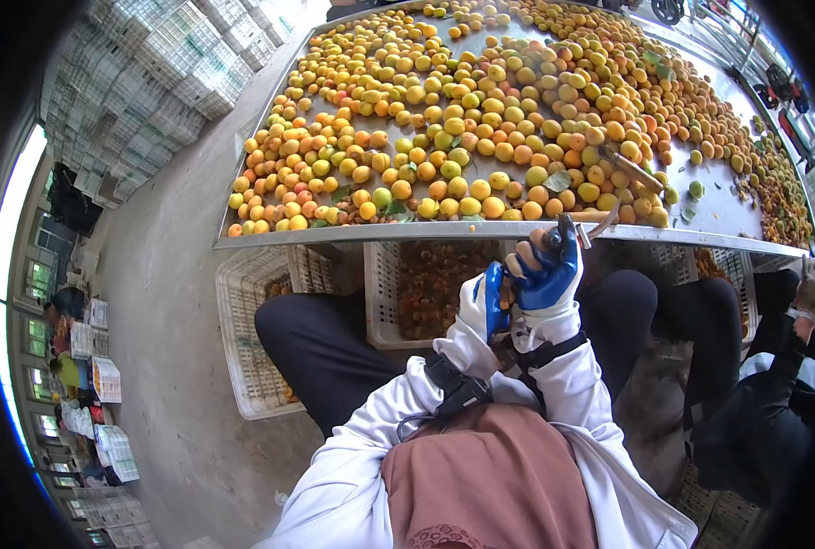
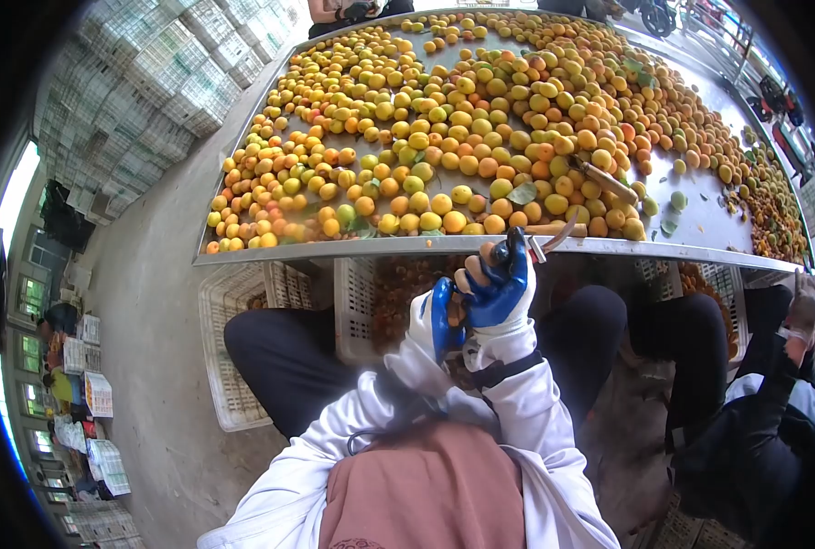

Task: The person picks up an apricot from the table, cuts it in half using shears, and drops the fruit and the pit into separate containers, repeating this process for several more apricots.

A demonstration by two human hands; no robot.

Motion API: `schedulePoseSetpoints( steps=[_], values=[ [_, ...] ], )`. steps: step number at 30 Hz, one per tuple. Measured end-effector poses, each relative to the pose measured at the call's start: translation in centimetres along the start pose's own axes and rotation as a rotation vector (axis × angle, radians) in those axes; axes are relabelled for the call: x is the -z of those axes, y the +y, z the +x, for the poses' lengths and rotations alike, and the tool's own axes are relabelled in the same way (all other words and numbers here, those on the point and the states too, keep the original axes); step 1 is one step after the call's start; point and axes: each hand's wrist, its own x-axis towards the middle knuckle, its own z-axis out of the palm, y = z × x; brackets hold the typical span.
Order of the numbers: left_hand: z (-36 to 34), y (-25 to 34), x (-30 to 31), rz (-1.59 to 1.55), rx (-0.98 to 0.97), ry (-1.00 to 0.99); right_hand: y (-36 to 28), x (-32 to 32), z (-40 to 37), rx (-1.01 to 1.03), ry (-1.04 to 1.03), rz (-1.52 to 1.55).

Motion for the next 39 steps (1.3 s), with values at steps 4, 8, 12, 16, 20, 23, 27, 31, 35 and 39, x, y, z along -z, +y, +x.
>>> schedulePoseSetpoints(
  steps=[4, 8, 12, 16, 20, 23, 27, 31, 35, 39],
  values=[
    [0.1, 1.2, 0.4, -0.347, 0.18, -0.052, -0.3, 1.1, 0.0, -0.074, -0.169, 0.063],
    [0.8, 3.0, 0.9, -0.555, 0.398, 0.01, -0.3, 1.1, -0.3, -0.087, -0.273, 0.085],
    [2.1, 1.2, 2.4, -0.609, 0.379, 0.094, 0.6, 0.4, -1.9, -0.069, -0.174, -0.103],
    [3.2, 2.6, 5.1, -0.249, 0.061, 0.201, 1.7, 1.1, -1.8, -0.134, 0.24, -0.797],
    [3.8, 3.3, 6.6, 0.426, -0.387, 0.162, 3.2, 0.4, -2.5, -0.257, 0.138, -0.847],
    [4.2, 4.2, 7.2, 0.641, -0.44, 0.121, 2.4, 0.7, -2.3, -0.28, 0.078, -0.867],
    [4.5, 3.6, 7.3, 0.609, -0.39, 0.091, 2.2, 1.0, -2.2, -0.322, -0.021, -0.912],
    [4.7, 2.5, 7.2, 0.264, -0.179, 0.105, 2.9, 0.4, -2.5, -0.227, -0.047, -0.959],
    [5.8, -1.0, 10.9, -0.186, 0.289, 0.444, 4.1, 1.7, -2.0, 0.076, -0.134, -1.506],
    [8.0, 6.6, 21.8, 0.489, 0.081, 0.455, 4.0, 2.4, -2.5, 0.216, -0.179, -1.892]
  ],
)
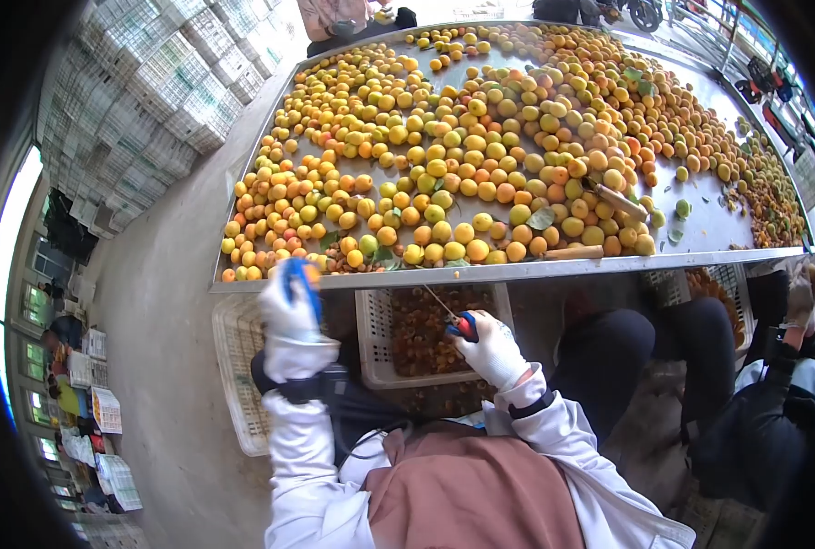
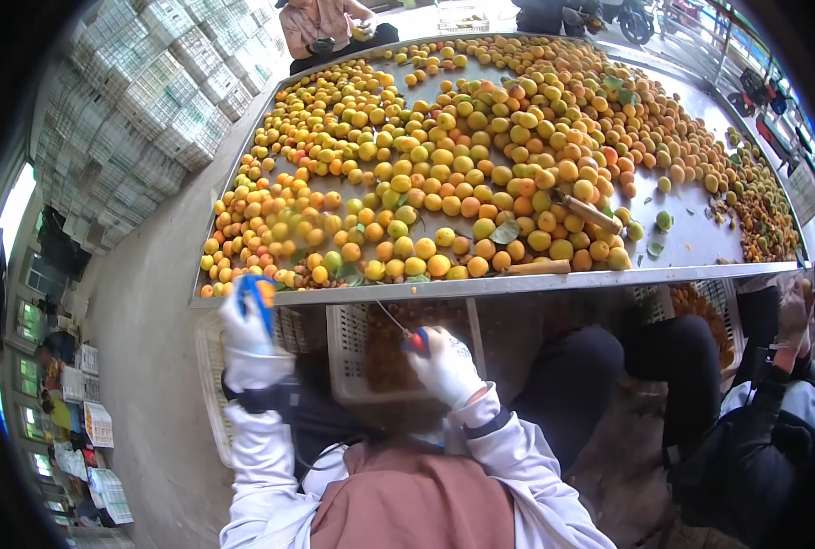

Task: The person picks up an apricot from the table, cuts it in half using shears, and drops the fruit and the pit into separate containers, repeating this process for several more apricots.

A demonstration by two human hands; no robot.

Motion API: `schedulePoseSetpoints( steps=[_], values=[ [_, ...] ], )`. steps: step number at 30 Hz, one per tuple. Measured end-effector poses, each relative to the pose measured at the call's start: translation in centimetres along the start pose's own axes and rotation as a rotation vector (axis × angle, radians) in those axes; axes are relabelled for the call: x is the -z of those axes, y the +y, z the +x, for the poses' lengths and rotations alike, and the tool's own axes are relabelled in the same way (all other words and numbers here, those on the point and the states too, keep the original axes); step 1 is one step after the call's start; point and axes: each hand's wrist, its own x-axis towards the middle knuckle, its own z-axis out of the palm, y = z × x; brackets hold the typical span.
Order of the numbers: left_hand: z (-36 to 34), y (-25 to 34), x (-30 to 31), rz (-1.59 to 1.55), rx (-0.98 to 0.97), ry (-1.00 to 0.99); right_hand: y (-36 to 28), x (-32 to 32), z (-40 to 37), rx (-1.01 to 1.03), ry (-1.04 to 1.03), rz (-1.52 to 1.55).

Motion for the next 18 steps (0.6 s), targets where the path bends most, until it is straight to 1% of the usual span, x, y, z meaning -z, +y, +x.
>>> schedulePoseSetpoints(
  steps=[2, 4, 6, 7, 8, 10, 12, 13, 14, 15, 17, 18],
  values=[
    [2.6, -3.3, 5.0, 0.464, -0.167, 0.004, -0.6, 0.9, 0.1, -0.075, 0.054, 0.099],
    [4.9, -7.4, 9.6, 0.975, -0.05, -0.117, -0.7, 2.0, 0.1, -0.031, 0.181, 0.115],
    [5.5, -12.5, 12.7, 1.273, 0.071, -0.243, -1.6, 4.0, 0.2, -0.081, 0.185, 0.149],
    [4.7, -11.1, 12.6, 1.442, 0.024, -0.292, -1.6, 4.6, 0.2, -0.09, 0.197, 0.149],
    [4.2, -10.1, 11.9, 1.529, -0.128, -0.278, -1.8, 5.1, 0.2, -0.092, 0.204, 0.157],
    [4.8, -7.8, 8.6, 1.288, -0.3, -0.256, -1.9, 5.9, 0.1, -0.092, 0.235, 0.175],
    [6.8, -6.0, 3.0, 0.809, -0.441, -0.374, -1.6, 6.2, 0.1, -0.066, 0.273, 0.193],
    [6.5, -2.3, -0.8, 0.745, -0.51, -0.401, -1.6, 6.3, 0.1, -0.086, 0.293, 0.248],
    [6.6, -0.1, -4.3, 0.731, -0.652, -0.414, -1.6, 6.5, 0.1, -0.105, 0.315, 0.303],
    [6.7, 2.8, -7.6, 0.644, -0.773, -0.468, -1.8, 6.7, 0.1, -0.103, 0.335, 0.331],
    [6.8, 6.1, -14.7, 0.667, -0.935, -0.582, -1.6, 7.0, 0.1, -0.104, 0.355, 0.341],
    [6.8, 6.8, -18.0, 0.579, -1.055, -0.597, -1.4, 7.1, 0.0, -0.109, 0.368, 0.35]
  ],
)
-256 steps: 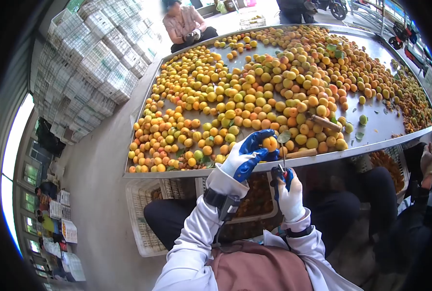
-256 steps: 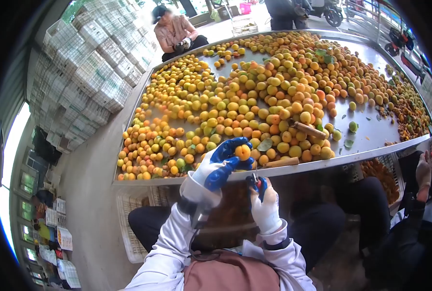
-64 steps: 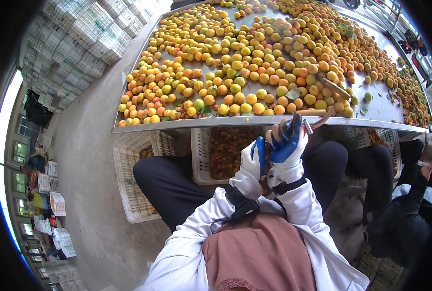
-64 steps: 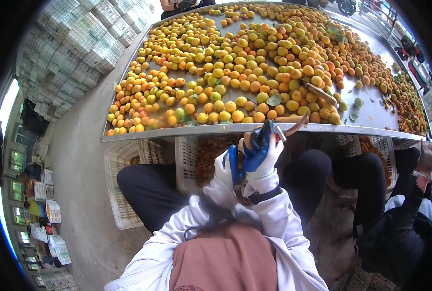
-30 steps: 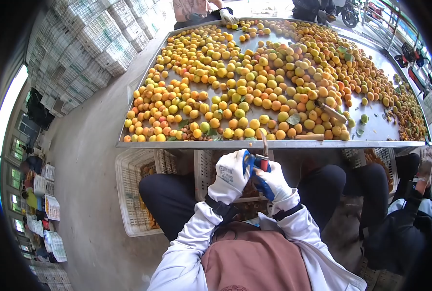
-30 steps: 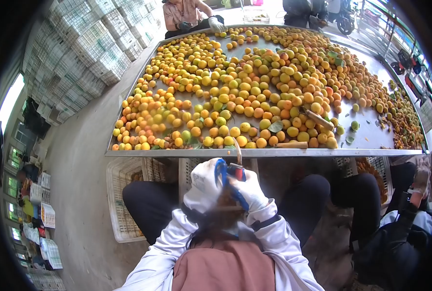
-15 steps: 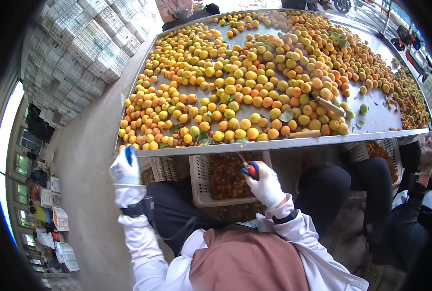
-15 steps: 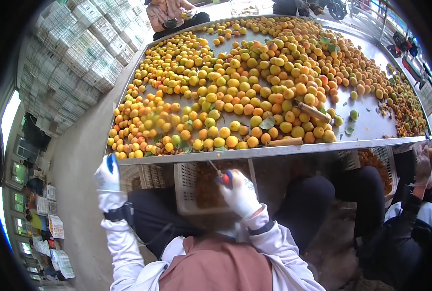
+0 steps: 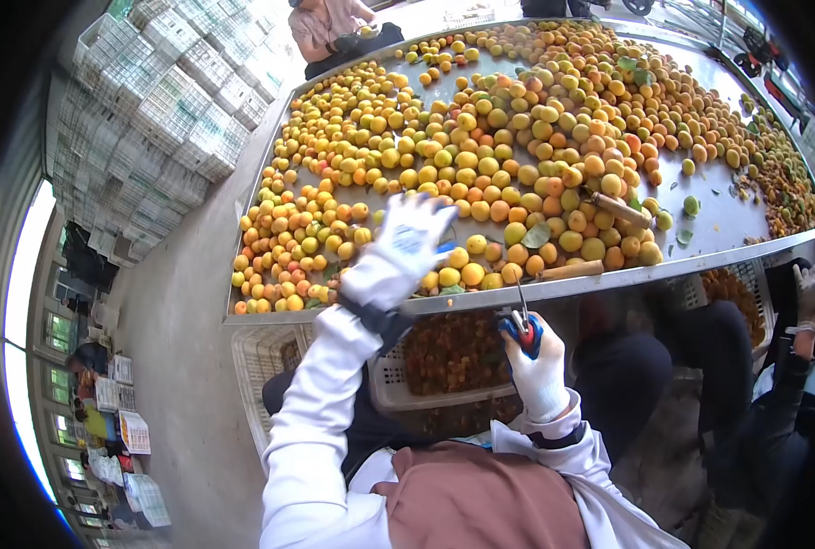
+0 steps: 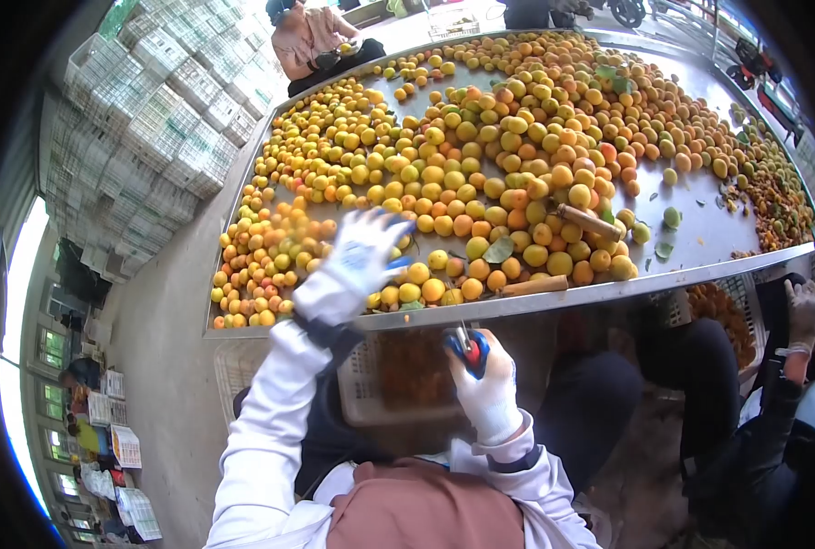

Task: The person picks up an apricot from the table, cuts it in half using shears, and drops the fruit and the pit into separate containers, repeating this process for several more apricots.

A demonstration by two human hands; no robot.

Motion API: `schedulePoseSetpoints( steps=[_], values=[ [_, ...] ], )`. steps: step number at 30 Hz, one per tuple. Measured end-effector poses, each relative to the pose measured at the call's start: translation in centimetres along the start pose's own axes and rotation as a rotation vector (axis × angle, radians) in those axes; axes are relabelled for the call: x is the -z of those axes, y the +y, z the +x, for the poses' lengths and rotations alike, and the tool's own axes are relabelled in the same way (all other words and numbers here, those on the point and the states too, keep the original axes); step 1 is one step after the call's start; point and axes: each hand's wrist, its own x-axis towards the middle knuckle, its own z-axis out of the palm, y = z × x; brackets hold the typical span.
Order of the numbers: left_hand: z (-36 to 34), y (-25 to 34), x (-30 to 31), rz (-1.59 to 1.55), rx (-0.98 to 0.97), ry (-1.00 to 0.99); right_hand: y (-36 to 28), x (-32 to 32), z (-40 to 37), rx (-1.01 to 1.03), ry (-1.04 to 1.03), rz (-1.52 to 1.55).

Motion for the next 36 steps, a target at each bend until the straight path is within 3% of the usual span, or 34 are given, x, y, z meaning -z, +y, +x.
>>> schedulePoseSetpoints(
  steps=[4, 7, 10, 12, 14, 20, 23, 24, 26, 27, 28, 30, 36],
  values=[
    [7.1, 2.3, -7.2, 0.032, -0.053, -0.127, 0.1, 1.0, 0.0, -0.037, 0.018, -0.006],
    [10.1, 3.9, -6.1, 0.118, -0.016, -0.326, 0.3, 1.5, -0.1, -0.039, 0.025, 0.015],
    [10.7, 4.6, -5.7, 0.211, -0.031, -0.372, 0.2, 1.8, 0.0, -0.038, 0.018, 0.023],
    [9.8, 4.5, -6.2, 0.198, -0.037, -0.347, 0.1, 1.8, 0.0, -0.04, 0.006, 0.022],
    [8.8, 4.1, -7.4, 0.231, -0.091, -0.149, -0.3, 1.6, -0.1, -0.038, -0.002, 0.023],
    [7.8, 3.4, -7.2, 0.032, -0.109, -0.25, 0.2, 0.7, -0.6, -0.03, -0.024, 0.006],
    [6.8, 3.6, -4.5, -0.367, 0.131, -0.101, 0.7, 0.5, -0.6, -0.027, -0.023, 0.002],
    [6.3, 3.9, -2.6, -0.63, 0.23, -0.098, 1.0, 0.4, -0.6, -0.039, -0.026, -0.004],
    [4.3, 2.8, -5.5, -0.826, 0.105, 0.191, 1.3, 0.2, -0.7, 0.016, -0.005, -0.032],
    [2.9, 3.6, -3.3, -1.187, 0.249, 0.079, 1.6, 0.0, -0.8, 0.063, 0.013, -0.061],
    [1.6, 3.8, -3.6, -1.365, 0.233, 0.085, 2.1, -0.2, -1.0, 0.062, -0.002, -0.059],
    [-1.2, 5.3, -0.2, -1.749, 0.379, 0.001, 2.7, -0.8, -1.5, 0.055, -0.034, -0.02],
    [-6.1, 7.5, 2.1, -2.077, 0.436, 0.176, 3.2, -2.1, -2.1, -0.016, -0.177, -0.026]
  ],
)
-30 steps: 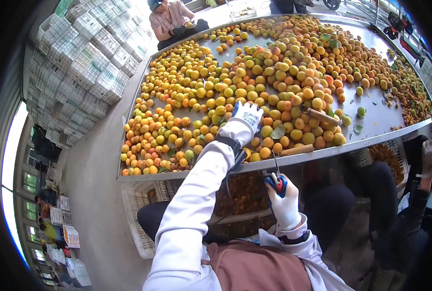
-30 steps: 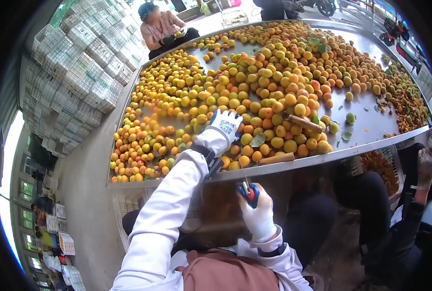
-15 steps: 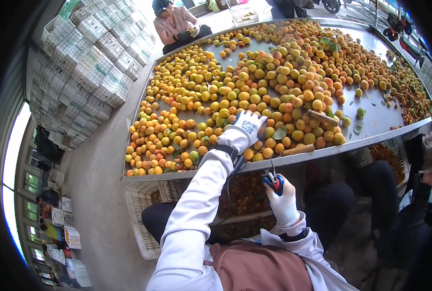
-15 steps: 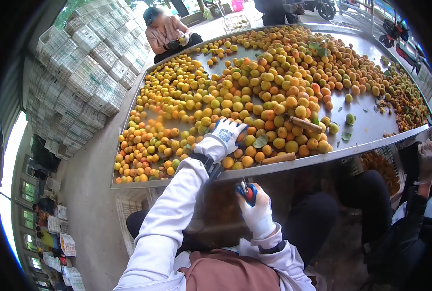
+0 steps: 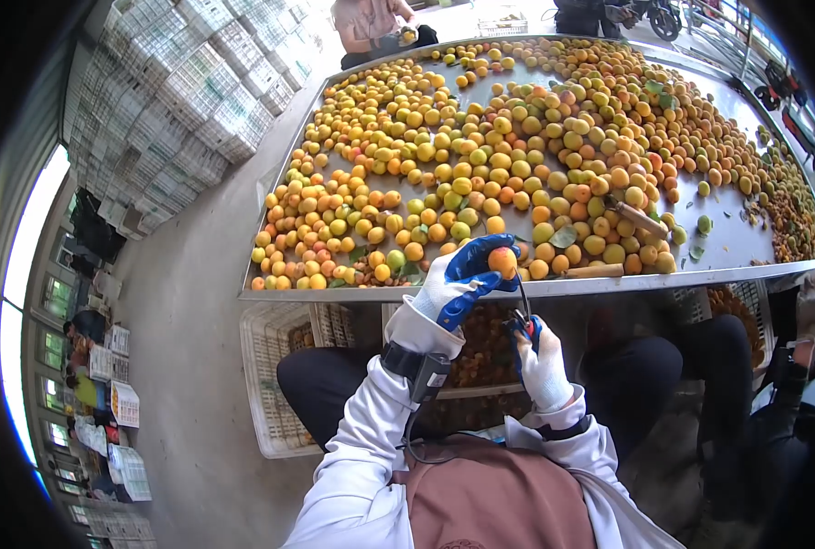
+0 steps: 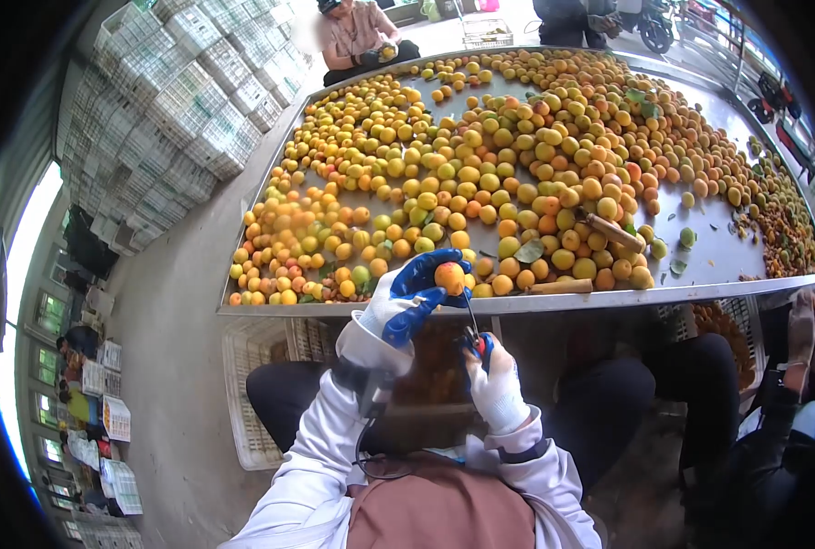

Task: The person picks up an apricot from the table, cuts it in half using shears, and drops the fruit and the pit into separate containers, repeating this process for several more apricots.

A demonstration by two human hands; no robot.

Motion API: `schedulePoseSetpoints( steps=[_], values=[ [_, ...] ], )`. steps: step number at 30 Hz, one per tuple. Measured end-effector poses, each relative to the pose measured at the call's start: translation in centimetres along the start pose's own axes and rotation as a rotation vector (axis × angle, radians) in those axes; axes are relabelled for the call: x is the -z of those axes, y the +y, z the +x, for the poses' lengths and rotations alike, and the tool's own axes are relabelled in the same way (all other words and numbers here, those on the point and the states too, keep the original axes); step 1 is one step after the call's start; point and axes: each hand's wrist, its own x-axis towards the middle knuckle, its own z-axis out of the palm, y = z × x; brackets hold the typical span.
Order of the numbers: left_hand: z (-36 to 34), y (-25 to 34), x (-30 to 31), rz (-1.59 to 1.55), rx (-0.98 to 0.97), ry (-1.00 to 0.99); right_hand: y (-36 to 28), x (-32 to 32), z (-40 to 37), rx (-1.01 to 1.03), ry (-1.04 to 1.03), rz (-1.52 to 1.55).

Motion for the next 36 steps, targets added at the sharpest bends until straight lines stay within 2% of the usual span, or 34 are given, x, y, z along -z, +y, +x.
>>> schedulePoseSetpoints(
  steps=[3, 5, 9, 12, 15, 18, 20, 22, 24, 26, 27, 30, 34, 36],
  values=[
    [-0.9, -0.4, 0.6, 0.004, -0.021, -0.024, -0.5, -0.2, -0.2, -0.058, -0.081, 0.024],
    [-1.2, -0.7, 0.9, -0.008, -0.047, -0.032, 0.5, -0.6, -0.3, 0.014, -0.05, 0.009],
    [-1.7, -1.0, 0.6, -0.019, -0.116, -0.005, 0.2, -0.8, -0.5, 0.025, -0.057, -0.028],
    [-2.0, -1.3, 0.3, 0.045, -0.128, 0.057, -0.5, -0.8, -0.3, 0.072, -0.062, -0.09],
    [-2.7, -1.8, 0.3, 0.269, -0.14, 0.037, -0.9, -0.5, 0.2, 0.029, -0.107, -0.031],
    [-3.0, -3.0, -0.4, 0.348, -0.189, 0.055, -0.9, -0.4, 0.5, -0.016, -0.157, -0.016],
    [-3.0, -3.4, -0.5, 0.242, -0.173, 0.057, 0.3, -0.9, 0.4, 0.083, -0.099, -0.034],
    [-2.9, -4.0, -0.5, -0.029, -0.08, 0.064, 0.4, -1.4, 0.1, 0.068, -0.077, -0.055],
    [-3.0, -4.0, -1.5, -0.084, -0.101, 0.104, 0.2, -2.0, 0.1, 0.053, -0.054, -0.076],
    [-3.1, -3.9, -2.4, -0.291, 0.075, 0.209, 0.1, -2.5, 0.1, 0.079, 0.035, -0.111],
    [-3.0, -4.1, -2.9, -0.319, 0.073, 0.233, 0.0, -2.5, 0.1, 0.066, 0.039, -0.103],
    [-2.8, -6.0, -1.4, -0.32, 0.152, 0.163, 0.0, -2.2, 0.0, 0.012, 0.018, -0.068],
    [-2.2, -7.5, -0.2, -0.087, 0.099, 0.22, 0.2, -1.9, 0.1, -0.043, -0.03, 0.027],
    [-2.5, -5.8, -1.9, -0.151, 0.048, 0.227, -0.4, -1.8, 0.1, -0.06, -0.067, 0.038]
  ],
)
